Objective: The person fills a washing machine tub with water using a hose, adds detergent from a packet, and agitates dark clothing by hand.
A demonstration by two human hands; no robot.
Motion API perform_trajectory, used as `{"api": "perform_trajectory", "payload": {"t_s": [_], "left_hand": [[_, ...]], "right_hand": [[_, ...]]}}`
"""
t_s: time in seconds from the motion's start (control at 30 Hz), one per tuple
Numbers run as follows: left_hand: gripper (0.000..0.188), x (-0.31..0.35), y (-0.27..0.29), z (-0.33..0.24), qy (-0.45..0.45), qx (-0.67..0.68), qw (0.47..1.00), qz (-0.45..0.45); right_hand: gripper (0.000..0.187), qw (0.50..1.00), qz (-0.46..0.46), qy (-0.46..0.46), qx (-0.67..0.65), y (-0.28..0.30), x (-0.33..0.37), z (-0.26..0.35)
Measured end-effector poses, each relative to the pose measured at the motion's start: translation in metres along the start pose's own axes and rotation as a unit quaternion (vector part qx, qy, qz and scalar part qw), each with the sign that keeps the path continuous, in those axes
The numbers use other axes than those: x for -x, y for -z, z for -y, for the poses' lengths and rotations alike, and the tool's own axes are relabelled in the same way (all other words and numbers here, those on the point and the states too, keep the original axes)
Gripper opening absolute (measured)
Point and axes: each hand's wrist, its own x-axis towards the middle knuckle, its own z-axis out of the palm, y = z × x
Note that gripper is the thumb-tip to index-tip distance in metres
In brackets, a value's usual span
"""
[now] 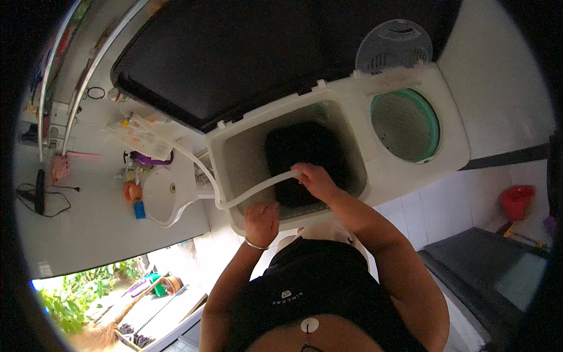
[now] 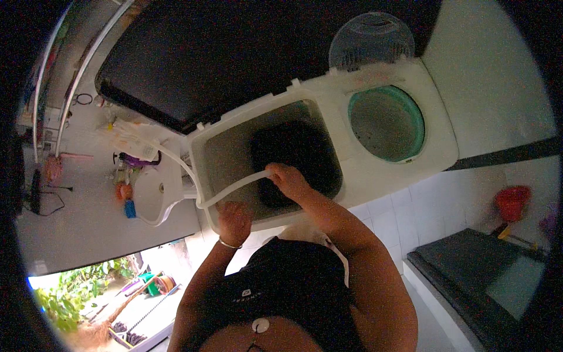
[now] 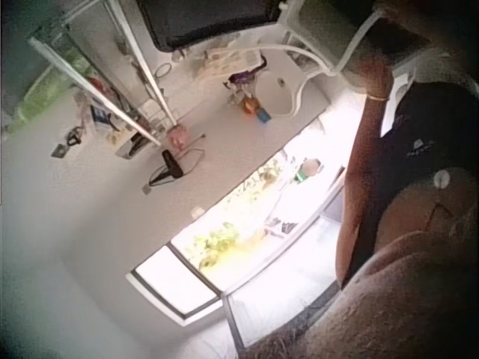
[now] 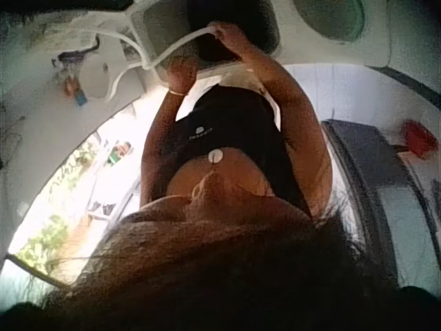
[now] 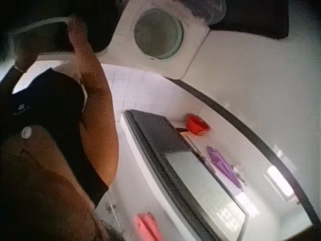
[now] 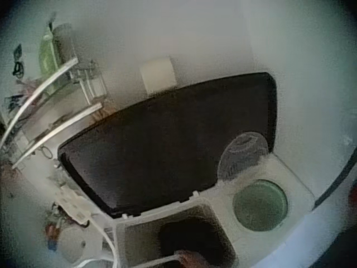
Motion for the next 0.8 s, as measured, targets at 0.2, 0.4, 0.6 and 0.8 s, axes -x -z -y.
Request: {"api": "perform_trajectory", "payload": {"t_s": [0.2, 0.4, 0.6, 0.8], "left_hand": [[0.032, 0.006, -0.061, 0.014, 0.293, 0.148, 0.932, 0.152], [0.026, -0.01, -0.122, 0.067, 0.044, -0.038, 0.98, 0.188], [0.021, -0.055, -0.156, 0.074, 0.271, 0.096, 0.916, 0.279], [0.02, -0.099, -0.159, 0.091, 0.185, 0.06, 0.885, 0.423]], "right_hand": [[0.032, 0.99, -0.068, 0.119, -0.033, -0.001, -0.003, -0.001], [0.031, 0.993, -0.043, 0.091, -0.057, 0.003, -0.001, 0.02], [0.026, 0.981, 0.024, 0.193, -0.028, 0.015, -0.028, 0.028], [0.028, 0.976, 0.052, 0.205, -0.052, 0.027, -0.061, 0.021]]}}
